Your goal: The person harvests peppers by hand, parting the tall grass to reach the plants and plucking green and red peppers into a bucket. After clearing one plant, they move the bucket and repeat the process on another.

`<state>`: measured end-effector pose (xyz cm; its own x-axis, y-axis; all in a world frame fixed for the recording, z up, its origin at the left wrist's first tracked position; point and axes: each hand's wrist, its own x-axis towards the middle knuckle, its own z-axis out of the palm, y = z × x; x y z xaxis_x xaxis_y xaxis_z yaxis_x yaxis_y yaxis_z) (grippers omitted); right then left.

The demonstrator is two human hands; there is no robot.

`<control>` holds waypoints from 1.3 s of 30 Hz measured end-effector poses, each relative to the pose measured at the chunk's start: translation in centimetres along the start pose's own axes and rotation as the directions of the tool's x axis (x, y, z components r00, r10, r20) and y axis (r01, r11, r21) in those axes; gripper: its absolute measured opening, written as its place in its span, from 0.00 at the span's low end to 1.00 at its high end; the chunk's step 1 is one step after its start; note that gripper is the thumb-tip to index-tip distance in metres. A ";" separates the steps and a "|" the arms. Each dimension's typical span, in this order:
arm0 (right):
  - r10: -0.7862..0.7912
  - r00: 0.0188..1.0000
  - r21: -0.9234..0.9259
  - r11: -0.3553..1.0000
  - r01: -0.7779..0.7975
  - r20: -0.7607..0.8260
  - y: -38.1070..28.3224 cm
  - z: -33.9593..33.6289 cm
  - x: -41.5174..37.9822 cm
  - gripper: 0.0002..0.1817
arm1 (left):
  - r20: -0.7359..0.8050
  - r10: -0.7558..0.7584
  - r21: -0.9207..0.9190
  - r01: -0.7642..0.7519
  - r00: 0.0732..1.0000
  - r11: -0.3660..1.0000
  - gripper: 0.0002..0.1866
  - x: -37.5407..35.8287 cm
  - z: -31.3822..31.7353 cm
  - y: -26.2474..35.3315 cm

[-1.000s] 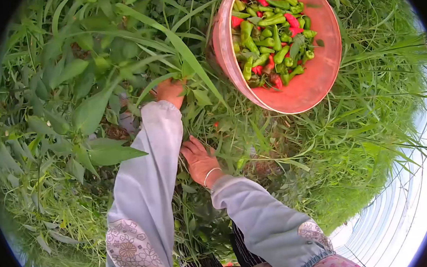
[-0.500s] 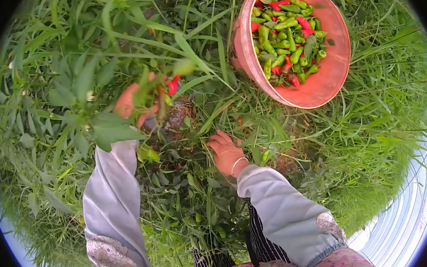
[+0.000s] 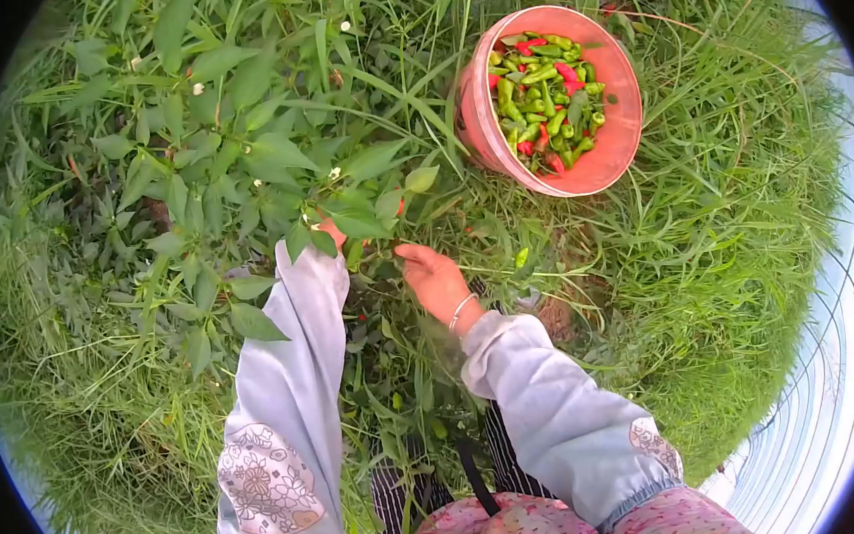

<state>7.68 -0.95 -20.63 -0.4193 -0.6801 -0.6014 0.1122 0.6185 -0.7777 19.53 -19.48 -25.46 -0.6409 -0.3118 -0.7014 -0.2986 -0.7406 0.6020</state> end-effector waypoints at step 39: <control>0.247 0.883 0.657 0.595 -0.463 0.399 -4.8 1.6 1.4 0.11 | -0.182 0.014 0.944 0.170 0.983 0.282 0.15 0.8 3.2 7.1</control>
<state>8.01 -5.58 -18.03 0.0169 -0.6051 -0.7960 0.8525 0.4247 -0.3048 14.61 -23.10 -20.47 -0.5060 -0.4252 -0.7504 -0.8611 0.2998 0.4107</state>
